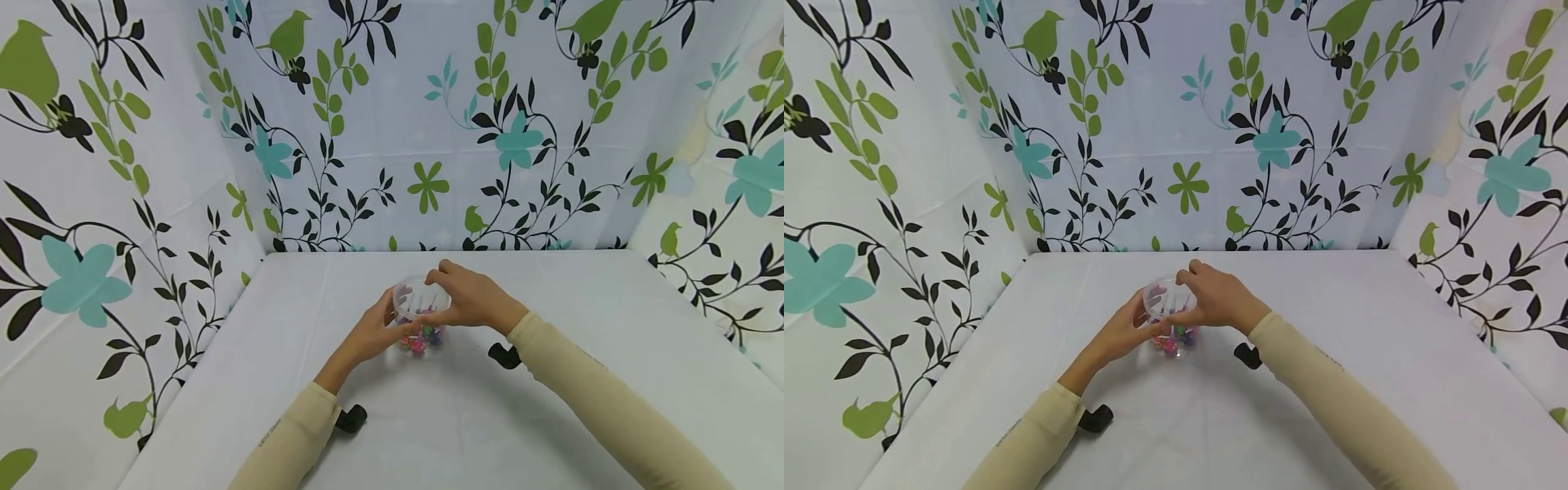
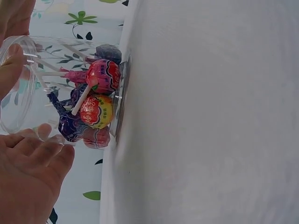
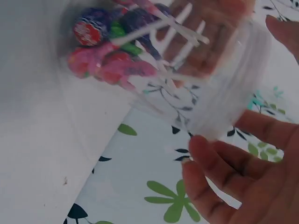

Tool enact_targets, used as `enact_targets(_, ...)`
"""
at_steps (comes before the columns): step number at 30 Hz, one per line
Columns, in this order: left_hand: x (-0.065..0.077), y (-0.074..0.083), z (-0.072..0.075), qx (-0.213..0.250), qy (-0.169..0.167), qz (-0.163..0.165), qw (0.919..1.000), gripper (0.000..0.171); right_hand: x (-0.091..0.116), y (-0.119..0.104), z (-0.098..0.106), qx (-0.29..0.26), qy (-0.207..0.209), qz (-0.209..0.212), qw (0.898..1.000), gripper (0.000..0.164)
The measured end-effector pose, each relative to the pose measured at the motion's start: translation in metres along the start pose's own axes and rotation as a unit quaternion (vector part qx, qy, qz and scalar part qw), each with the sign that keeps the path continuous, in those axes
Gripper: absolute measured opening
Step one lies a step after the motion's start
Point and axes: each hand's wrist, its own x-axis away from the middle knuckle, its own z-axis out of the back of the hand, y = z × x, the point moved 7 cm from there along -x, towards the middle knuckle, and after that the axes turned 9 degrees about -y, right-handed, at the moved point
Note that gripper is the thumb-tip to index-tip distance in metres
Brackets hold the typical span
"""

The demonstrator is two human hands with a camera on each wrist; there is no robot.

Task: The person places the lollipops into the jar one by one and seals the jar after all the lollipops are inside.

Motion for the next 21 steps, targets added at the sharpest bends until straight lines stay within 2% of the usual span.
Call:
enact_targets(4,0.000,-0.002,0.001,0.007,-0.002,0.000,1.0000,0.089,-0.003,0.008,0.005,-0.072,-0.049,0.001,0.996,0.061)
enact_targets(7,0.000,-0.003,0.001,0.007,-0.005,0.006,0.9999,0.090,-0.003,0.011,0.003,-0.112,-0.055,0.011,0.992,0.059)
enact_targets(9,0.001,-0.003,0.001,0.007,-0.007,0.006,0.9999,0.089,-0.003,0.011,-0.001,-0.089,-0.033,0.004,0.995,0.062)
enact_targets(12,0.001,-0.003,0.001,0.007,-0.007,0.003,0.9999,0.088,-0.002,0.006,-0.004,-0.003,0.006,-0.016,1.000,0.076)
enact_targets(14,0.001,-0.002,0.002,0.009,-0.006,-0.002,0.9999,0.087,-0.002,0.005,-0.004,0.036,0.016,-0.031,0.999,0.082)
enact_targets(15,0.002,-0.003,0.002,0.010,-0.006,-0.001,0.9999,0.087,-0.002,0.005,-0.004,0.035,0.012,-0.032,0.999,0.083)
enact_targets(18,0.001,-0.003,0.002,0.010,-0.005,0.000,0.9999,0.088,-0.003,0.010,-0.002,-0.030,-0.017,-0.029,0.999,0.078)
enact_targets(21,0.001,-0.004,0.001,0.006,-0.005,0.006,0.9999,0.089,-0.004,0.016,-0.003,-0.105,-0.048,-0.015,0.993,0.077)
